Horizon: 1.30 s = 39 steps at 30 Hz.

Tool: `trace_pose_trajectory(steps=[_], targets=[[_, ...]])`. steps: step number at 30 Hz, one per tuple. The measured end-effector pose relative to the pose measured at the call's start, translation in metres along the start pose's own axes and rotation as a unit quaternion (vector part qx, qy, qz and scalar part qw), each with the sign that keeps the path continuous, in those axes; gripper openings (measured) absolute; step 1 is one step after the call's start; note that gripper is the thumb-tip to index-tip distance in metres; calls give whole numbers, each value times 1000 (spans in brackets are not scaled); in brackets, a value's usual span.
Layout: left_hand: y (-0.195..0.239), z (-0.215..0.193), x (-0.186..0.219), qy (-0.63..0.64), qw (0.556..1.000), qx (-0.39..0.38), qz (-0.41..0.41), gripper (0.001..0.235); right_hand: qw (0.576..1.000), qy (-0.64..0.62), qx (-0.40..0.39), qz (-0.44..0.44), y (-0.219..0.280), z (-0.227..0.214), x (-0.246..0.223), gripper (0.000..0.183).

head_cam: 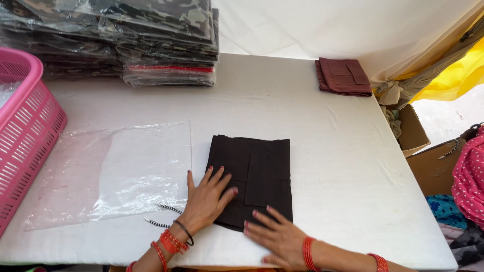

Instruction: The person folds a pair of black trousers on a white table, smoothing the fabric and aligning the legs. After folding the trousers into a compact rectangle, the person places them into a clear plastic bag and seals it.

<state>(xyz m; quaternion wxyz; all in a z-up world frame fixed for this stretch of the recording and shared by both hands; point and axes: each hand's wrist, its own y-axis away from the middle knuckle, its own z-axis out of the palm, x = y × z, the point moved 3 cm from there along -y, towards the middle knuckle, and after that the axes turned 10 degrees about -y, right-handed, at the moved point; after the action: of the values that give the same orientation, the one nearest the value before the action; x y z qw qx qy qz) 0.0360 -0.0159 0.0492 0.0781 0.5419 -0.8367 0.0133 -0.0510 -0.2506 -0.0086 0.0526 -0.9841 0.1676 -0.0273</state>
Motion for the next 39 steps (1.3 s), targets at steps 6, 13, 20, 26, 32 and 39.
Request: trace_pose_trajectory(steps=[6,13,20,26,32,39], targets=[[-77,20,-10,49,979,193,40,58,948,-291,21,126,-24,-38,42,73],[-135,60,-13,5,972,198,122,61,952,-131,20,275,-56,22,167,75],[-128,54,-30,-50,981,177,-54,59,897,-124,-1,423,-15,44,223,79],[-108,81,-64,35,968,219,-116,69,867,-97,31,488,1,48,215,81],[-51,77,-61,81,971,210,-76,71,859,-115,67,494,17,44,188,79],[-27,45,-39,94,980,168,-48,73,869,-137,74,469,29,27,121,76]])
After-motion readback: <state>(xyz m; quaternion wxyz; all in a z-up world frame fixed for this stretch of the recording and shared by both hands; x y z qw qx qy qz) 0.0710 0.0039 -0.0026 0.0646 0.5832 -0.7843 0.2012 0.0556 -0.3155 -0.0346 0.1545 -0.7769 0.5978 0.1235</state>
